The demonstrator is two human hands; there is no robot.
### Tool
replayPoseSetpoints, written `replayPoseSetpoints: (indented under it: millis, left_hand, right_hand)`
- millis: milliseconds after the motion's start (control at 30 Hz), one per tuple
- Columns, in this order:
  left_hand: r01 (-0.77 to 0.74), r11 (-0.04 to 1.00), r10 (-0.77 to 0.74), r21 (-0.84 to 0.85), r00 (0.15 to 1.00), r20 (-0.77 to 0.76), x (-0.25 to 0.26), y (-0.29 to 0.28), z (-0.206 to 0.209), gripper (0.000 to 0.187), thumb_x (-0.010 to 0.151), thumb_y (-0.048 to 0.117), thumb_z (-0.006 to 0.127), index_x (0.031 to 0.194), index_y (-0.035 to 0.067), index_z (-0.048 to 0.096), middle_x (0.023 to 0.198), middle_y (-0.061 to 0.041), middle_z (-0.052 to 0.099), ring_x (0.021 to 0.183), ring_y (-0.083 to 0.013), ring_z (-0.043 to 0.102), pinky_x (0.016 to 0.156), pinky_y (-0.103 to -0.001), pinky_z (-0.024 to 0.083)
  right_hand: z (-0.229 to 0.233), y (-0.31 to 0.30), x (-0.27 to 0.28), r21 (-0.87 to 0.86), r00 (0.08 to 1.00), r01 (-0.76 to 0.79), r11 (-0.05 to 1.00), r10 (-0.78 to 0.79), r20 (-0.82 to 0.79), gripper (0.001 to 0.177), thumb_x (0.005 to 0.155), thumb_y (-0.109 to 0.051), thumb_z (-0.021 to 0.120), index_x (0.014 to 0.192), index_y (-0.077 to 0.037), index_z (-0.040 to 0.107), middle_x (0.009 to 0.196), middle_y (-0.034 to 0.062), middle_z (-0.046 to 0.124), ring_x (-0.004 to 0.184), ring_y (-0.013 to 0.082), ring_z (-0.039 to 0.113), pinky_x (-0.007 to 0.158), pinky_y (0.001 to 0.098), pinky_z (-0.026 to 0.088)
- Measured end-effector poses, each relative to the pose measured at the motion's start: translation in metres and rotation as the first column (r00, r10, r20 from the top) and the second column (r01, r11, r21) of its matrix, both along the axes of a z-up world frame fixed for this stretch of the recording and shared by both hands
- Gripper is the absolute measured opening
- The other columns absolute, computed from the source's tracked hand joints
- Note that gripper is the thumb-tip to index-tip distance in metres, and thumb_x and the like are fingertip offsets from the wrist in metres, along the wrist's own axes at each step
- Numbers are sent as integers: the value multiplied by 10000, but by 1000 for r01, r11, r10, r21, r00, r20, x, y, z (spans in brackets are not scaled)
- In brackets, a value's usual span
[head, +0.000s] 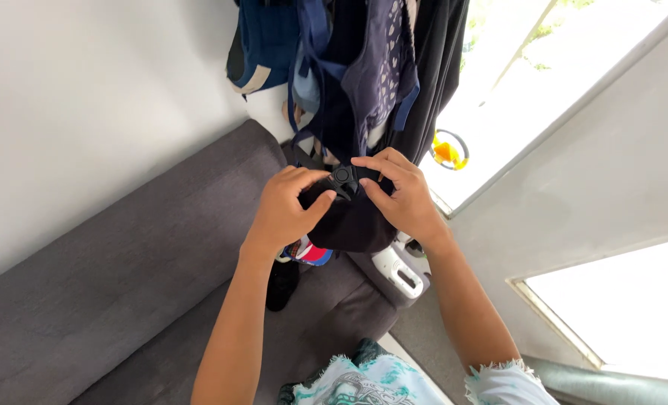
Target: Hanging several garments, a baby carrier, and hats on a coat rack.
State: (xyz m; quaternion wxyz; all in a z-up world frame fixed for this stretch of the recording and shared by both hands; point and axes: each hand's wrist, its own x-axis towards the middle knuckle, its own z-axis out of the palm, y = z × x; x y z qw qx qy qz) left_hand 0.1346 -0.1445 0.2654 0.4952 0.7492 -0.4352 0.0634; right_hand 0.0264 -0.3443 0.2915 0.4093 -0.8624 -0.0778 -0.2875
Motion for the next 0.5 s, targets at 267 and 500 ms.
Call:
replayPoseSetpoints:
  millis: [267, 500]
  left_hand:
    - [29, 995, -37, -91, 995, -91, 15, -66, 22, 319, 869, 100, 728, 1173, 32, 658, 967, -80, 676, 840, -215, 680, 757, -346, 537]
    - [-117, 978, 125, -175, 992, 33, 58, -107, 25, 359, 882, 16, 668, 1237, 66, 671, 938, -95, 635, 833, -227, 666, 759, -343, 526]
  right_hand:
    - [14, -53, 41, 47, 991, -111, 993, 107, 76, 340, 928, 49, 717, 1251, -57, 706, 1023, 71, 651, 897, 167, 607, 814, 285, 505]
    - [22, -89, 89, 27, 988, -102, 994, 98, 118, 314, 913, 41, 749, 1208, -64, 723, 999, 68, 640, 889, 178, 618, 808, 286, 506]
